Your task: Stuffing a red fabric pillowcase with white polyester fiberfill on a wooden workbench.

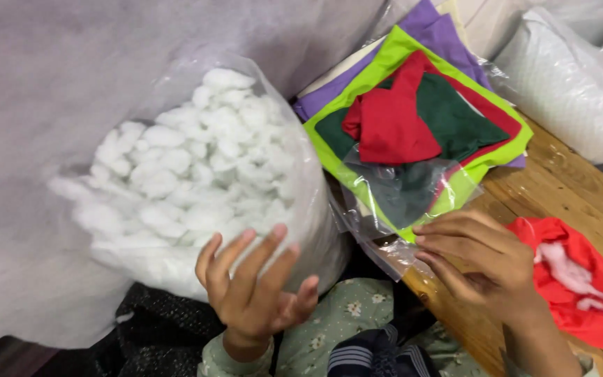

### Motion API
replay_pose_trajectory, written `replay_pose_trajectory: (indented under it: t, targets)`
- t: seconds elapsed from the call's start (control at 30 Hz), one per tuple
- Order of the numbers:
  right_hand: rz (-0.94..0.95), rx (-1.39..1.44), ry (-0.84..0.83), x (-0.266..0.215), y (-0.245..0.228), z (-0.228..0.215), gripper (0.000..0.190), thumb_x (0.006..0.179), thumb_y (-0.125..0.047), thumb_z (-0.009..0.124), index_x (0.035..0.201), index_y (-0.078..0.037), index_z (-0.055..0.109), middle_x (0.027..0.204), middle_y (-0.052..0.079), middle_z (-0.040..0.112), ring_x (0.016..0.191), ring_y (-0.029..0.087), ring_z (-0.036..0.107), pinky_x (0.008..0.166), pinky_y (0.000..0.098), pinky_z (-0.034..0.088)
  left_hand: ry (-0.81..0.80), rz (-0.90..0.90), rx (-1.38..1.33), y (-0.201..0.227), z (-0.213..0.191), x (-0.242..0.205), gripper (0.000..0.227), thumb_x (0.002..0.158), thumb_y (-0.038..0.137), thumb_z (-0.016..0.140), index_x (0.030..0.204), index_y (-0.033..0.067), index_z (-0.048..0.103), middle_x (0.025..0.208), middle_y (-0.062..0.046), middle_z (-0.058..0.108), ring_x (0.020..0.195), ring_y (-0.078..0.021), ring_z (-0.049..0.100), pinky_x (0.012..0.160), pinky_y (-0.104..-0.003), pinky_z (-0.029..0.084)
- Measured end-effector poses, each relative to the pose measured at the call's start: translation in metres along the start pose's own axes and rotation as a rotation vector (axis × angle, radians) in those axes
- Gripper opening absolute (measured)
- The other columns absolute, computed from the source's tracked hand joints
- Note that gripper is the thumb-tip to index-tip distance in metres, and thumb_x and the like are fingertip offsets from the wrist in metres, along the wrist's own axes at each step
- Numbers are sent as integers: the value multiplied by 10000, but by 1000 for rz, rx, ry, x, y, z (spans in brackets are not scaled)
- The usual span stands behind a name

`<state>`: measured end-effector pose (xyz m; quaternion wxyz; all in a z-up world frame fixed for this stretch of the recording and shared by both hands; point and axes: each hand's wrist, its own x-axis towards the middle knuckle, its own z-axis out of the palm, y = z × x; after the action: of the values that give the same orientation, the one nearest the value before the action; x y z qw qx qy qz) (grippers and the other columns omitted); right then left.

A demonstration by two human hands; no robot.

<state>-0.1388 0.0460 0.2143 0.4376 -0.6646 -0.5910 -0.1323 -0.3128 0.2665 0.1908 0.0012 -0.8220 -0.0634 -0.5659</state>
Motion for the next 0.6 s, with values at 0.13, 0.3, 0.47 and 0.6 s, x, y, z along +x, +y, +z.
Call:
replay_pose_trajectory:
  t: [0.13,0.3,0.47,0.6]
  targets:
    - [-133,80,-25,55,-25,40,130,895,-54,721,1009,5,701,1052,166,737,901,278,735,852,399,580,-274,-58,-38,-12,-7,4,451,964,484,646,1095,56,701,1084,-90,731,943,-255,711,954,-475,505]
    - [-114,299,-330,87,-29,99,271,1049,-11,489,1267,-58,643,1377,181,632,1236,322,689,1046,374,542,-258,268,-315,-6,1,-19,180,1009,65,653,835,29,682,814,-117,633,571,-239,472,480,-375,333]
    - [-49,133,-576,87,5,171,662,787,-87,788,1406,-157,566,1440,224,535,1261,392,578,994,447,495,-203,292,-331,-7,-4,-2,324,1008,33,698,705,71,589,631,-36,440,537,-186,390,479,-354,297]
    - [108,-217,-885,71,18,200,831,804,-30,613,1544,-345,404,1555,256,343,1198,473,546,894,558,504,-210,324,-364,-15,-3,-11,235,997,55,746,779,38,660,673,-37,530,550,-168,447,475,-330,307]
